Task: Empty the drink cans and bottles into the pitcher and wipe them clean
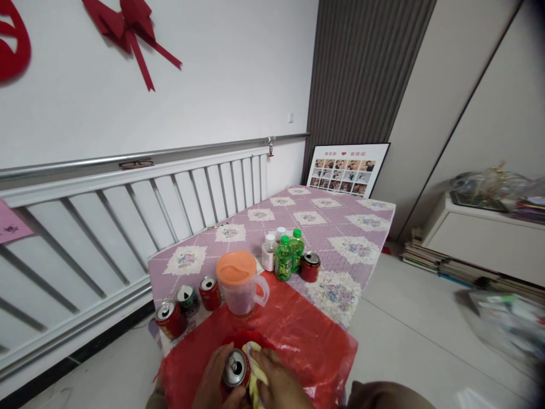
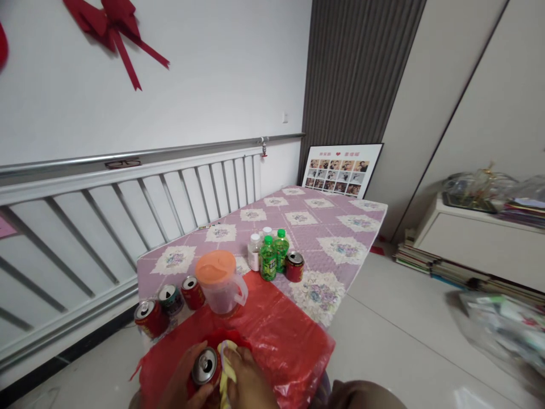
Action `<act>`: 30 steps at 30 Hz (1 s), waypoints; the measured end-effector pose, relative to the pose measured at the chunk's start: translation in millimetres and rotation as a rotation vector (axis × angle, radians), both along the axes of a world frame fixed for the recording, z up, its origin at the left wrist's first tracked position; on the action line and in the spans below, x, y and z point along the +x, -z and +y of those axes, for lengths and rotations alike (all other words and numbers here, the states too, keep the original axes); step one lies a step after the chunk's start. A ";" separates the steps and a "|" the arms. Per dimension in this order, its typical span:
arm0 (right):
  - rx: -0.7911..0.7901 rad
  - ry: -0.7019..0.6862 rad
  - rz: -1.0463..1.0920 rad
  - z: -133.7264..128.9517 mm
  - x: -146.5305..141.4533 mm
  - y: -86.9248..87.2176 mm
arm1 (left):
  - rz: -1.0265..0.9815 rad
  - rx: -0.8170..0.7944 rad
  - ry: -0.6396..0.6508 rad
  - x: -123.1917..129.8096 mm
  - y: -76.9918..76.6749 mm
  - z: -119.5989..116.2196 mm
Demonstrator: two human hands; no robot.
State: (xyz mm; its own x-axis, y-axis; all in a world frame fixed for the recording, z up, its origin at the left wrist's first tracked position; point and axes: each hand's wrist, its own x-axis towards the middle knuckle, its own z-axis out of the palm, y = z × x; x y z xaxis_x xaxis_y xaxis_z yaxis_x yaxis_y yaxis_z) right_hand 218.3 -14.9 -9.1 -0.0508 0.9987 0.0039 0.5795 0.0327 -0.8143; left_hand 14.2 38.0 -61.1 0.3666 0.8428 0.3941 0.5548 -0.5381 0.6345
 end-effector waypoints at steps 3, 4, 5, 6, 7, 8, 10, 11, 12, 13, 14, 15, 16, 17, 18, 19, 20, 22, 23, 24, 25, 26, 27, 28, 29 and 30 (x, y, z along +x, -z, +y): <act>0.025 -0.026 -0.037 -0.7 1.0 -7.1 | 0.019 -0.029 0.005 1.1 -5.8 -1.1; 0.029 -0.027 -0.047 -0.7 1.2 -9.7 | 0.027 -0.035 0.009 1.2 -6.5 -1.2; 0.030 -0.027 -0.055 -0.5 1.1 -11.8 | 0.035 -0.037 0.017 1.0 -6.5 -1.2; 0.033 -0.028 -0.061 -0.3 0.8 -13.2 | 0.041 -0.036 0.024 0.4 -5.8 -1.0; 0.036 -0.027 -0.067 -0.1 0.3 -13.6 | 0.044 -0.031 0.027 -0.4 -4.5 -0.5; 0.037 -0.028 -0.073 0.2 -0.4 -12.9 | 0.048 -0.027 0.029 -1.4 -2.6 0.2; 0.029 -0.036 -0.083 0.5 -1.7 -8.6 | 0.055 -0.021 0.033 -3.5 2.9 1.9; 0.017 -0.041 -0.088 0.5 -2.2 -5.5 | 0.057 -0.018 0.035 -4.5 6.3 2.8; -0.001 -0.046 -0.093 0.4 -2.4 -2.2 | 0.057 -0.013 0.035 -5.0 10.1 3.6; -0.022 -0.047 -0.100 0.1 -2.5 0.8 | 0.055 -0.009 0.033 -5.1 14.0 4.0; -0.042 -0.047 -0.110 -0.3 -2.4 3.4 | 0.049 -0.004 0.029 -4.7 18.1 4.1; -0.060 -0.047 -0.119 -0.7 -2.2 5.3 | 0.035 0.003 0.019 -3.5 22.0 3.7; -0.070 -0.052 -0.127 -1.0 -1.9 6.5 | 0.015 0.011 -0.003 -1.7 25.7 2.8; -0.070 -0.059 -0.130 -1.3 -1.6 7.1 | -0.010 0.021 -0.031 0.6 29.0 1.5; -0.062 -0.063 -0.127 -1.6 -1.3 7.2 | -0.036 0.032 -0.060 3.3 31.9 -0.1; -0.049 -0.066 -0.118 -1.8 -1.0 7.0 | -0.057 0.045 -0.088 6.2 34.2 -1.8; -0.037 -0.064 -0.107 -2.1 -0.5 6.8 | -0.075 0.055 -0.115 9.0 36.1 -3.5; -0.015 -0.045 -0.089 -2.8 0.7 6.9 | -0.100 0.066 -0.143 14.1 38.4 -6.0; -0.003 -0.034 -0.082 -3.2 1.2 7.2 | -0.111 0.069 -0.153 15.9 38.9 -6.7; 0.012 -0.025 -0.078 -3.6 1.7 7.8 | -0.123 0.074 -0.165 17.3 39.2 -7.0; 0.027 -0.019 -0.076 -3.9 1.9 8.4 | -0.132 0.080 -0.175 18.0 39.3 -6.9; 0.041 -0.015 -0.076 -4.0 1.7 9.0 | -0.134 0.091 -0.172 18.2 39.1 -6.4; 0.043 -0.015 -0.082 -3.9 1.2 9.6 | -0.134 0.106 -0.168 17.7 38.7 -5.7; 0.029 -0.020 -0.095 -3.6 0.5 10.1 | -0.134 0.122 -0.166 16.9 38.2 -4.8; 0.001 -0.026 -0.114 -3.2 -0.3 10.6 | -0.135 0.138 -0.163 15.6 37.5 -3.9; -0.039 -0.037 -0.137 -2.9 -1.0 11.3 | -0.133 0.150 -0.156 14.3 36.7 -3.1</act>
State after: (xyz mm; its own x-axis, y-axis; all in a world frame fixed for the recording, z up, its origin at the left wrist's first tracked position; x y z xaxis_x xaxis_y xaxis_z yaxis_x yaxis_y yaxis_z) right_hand 217.3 -17.8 -20.4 -0.0846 0.9954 -0.0440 0.6840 0.0259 -0.7290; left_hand 28.5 34.9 -97.9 0.1735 0.8136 0.5550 0.5558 -0.5461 0.6268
